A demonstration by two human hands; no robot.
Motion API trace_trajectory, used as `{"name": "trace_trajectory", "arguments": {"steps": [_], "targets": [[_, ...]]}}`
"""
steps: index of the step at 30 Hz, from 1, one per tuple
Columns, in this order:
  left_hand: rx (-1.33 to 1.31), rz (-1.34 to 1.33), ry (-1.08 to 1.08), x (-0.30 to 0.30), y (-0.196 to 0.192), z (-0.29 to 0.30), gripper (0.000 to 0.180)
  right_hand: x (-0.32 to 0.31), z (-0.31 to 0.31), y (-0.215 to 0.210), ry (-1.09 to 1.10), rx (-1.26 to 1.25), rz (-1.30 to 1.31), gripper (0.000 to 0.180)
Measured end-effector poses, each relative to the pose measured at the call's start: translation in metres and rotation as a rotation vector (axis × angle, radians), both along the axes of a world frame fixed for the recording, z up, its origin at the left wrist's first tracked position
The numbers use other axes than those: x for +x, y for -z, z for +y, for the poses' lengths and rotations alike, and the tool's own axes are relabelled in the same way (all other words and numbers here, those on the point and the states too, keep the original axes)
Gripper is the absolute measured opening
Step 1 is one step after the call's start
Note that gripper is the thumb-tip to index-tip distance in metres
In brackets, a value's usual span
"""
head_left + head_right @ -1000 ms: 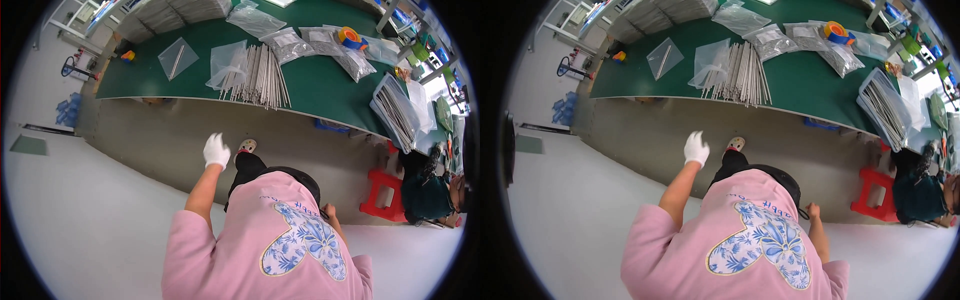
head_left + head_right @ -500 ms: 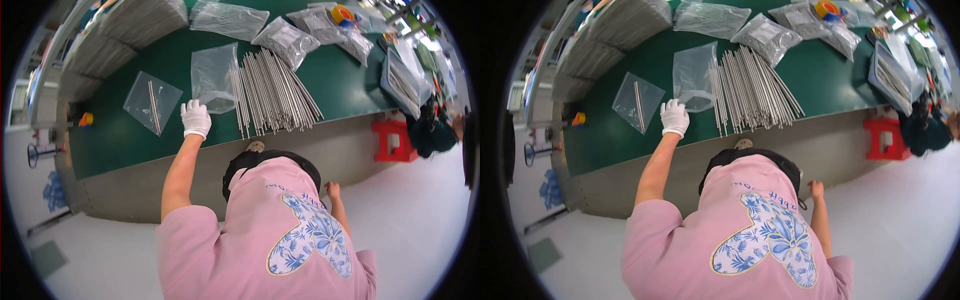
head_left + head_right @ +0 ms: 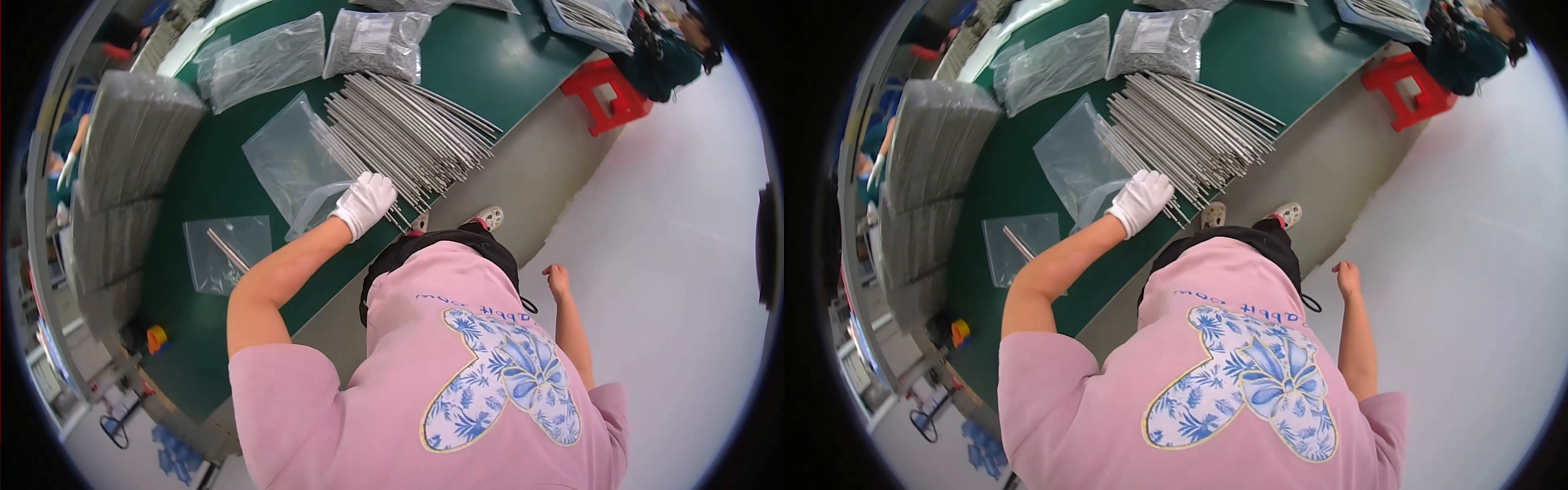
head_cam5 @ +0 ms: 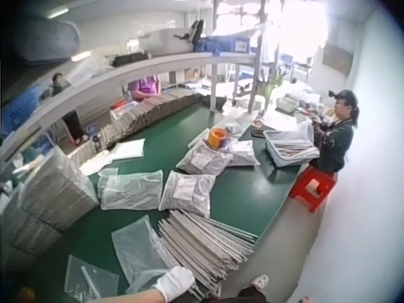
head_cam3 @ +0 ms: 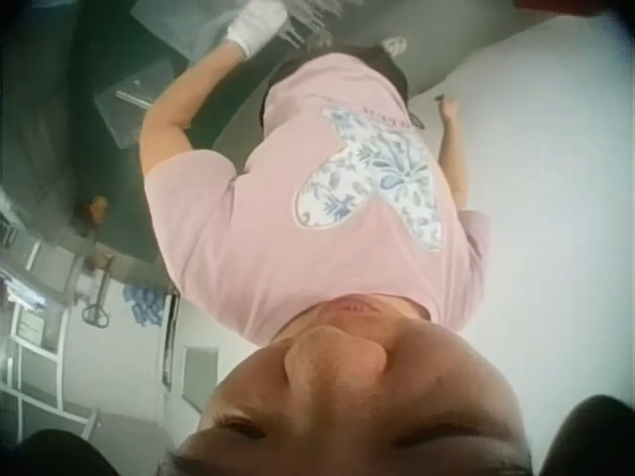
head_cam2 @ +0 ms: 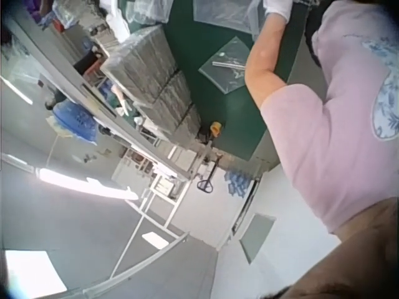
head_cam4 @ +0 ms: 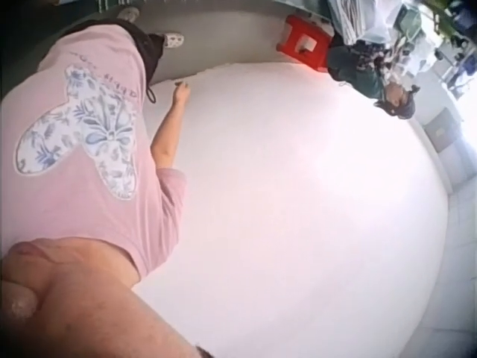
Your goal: Sorting and packing metal rods into plastic bags at a factory workbench.
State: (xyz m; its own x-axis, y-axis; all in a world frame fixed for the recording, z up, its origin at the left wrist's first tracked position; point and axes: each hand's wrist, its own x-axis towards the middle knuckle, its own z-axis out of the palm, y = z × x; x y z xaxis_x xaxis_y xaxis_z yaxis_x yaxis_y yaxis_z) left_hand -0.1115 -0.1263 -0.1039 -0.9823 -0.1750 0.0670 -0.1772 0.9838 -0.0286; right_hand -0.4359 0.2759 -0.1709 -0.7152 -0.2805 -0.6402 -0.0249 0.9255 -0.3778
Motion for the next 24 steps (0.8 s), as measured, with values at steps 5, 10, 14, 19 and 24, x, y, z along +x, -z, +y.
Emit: {"name": "trace_trajectory", "arguments": {"steps": [5,10,14,19,24], "targets": [[-0.015,-0.111,0.265,-0.007,0.006,-0.016,0.006,0.057,0.035,-0.005,0.146,0.029,-0.031,0.028],[0.017,-0.157,0.445,-0.026,0.014,-0.035,0.009,0.113,0.052,0.010,0.280,-0.004,-0.021,0.026],[0.103,-0.155,0.482,-0.027,0.017,-0.042,0.010,0.133,0.039,-0.002,0.307,0.031,-0.051,0.028],[0.353,-0.094,0.454,-0.031,-0.028,-0.044,0.017,0.124,0.037,0.010,0.217,0.046,-0.029,0.029],[1.027,0.765,0.015,-0.036,-0.075,-0.015,0.014,0.106,0.015,0.009,0.143,0.072,0.047,0.034]]}}
